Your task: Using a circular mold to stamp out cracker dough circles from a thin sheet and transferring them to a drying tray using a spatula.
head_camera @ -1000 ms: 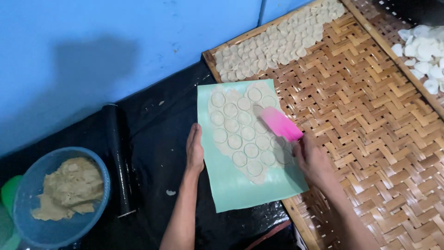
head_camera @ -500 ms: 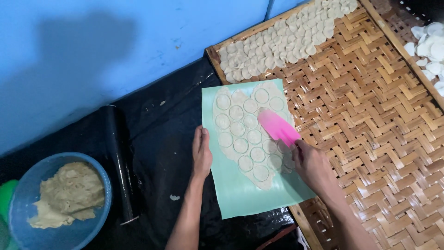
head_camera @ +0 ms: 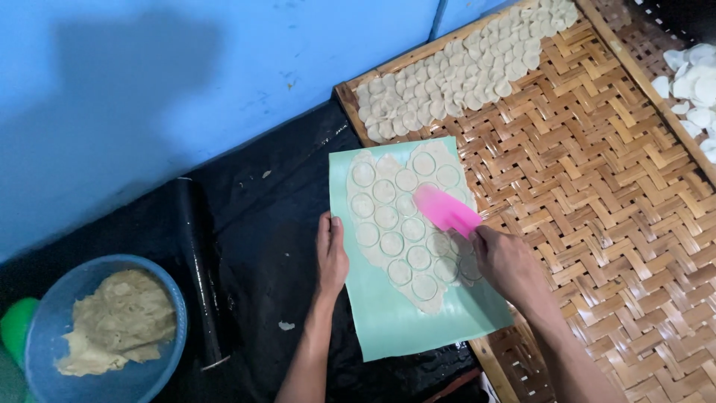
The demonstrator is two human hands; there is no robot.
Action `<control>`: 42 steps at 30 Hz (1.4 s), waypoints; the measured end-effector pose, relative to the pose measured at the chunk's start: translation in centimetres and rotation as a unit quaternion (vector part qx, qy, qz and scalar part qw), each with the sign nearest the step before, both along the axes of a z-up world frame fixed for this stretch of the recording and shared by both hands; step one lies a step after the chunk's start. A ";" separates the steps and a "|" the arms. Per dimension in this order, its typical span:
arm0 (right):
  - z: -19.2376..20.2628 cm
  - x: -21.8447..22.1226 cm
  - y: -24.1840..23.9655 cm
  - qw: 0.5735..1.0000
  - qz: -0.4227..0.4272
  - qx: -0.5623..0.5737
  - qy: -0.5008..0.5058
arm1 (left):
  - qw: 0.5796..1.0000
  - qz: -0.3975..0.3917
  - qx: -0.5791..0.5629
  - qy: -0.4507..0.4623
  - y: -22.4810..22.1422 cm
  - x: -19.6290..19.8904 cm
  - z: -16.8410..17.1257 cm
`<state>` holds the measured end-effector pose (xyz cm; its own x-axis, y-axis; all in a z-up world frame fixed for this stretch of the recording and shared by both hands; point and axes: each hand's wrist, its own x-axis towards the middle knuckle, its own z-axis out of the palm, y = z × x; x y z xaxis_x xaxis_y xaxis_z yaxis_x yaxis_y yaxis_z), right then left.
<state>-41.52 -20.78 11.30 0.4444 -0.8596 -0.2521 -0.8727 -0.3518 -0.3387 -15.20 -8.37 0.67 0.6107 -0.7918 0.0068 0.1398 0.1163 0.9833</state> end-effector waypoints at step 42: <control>-4.0 -2.0 -2.9 0.984 0.021 0.118 -0.128 | 1.000 0.002 0.007 -0.005 0.3 -0.4 0.1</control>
<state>-43.50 -23.66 7.27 0.5535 -0.7701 -0.3171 -0.7339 -0.2710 -0.6229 -15.60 -8.08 0.80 0.6135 -0.7897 0.0007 0.1304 0.1022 0.9862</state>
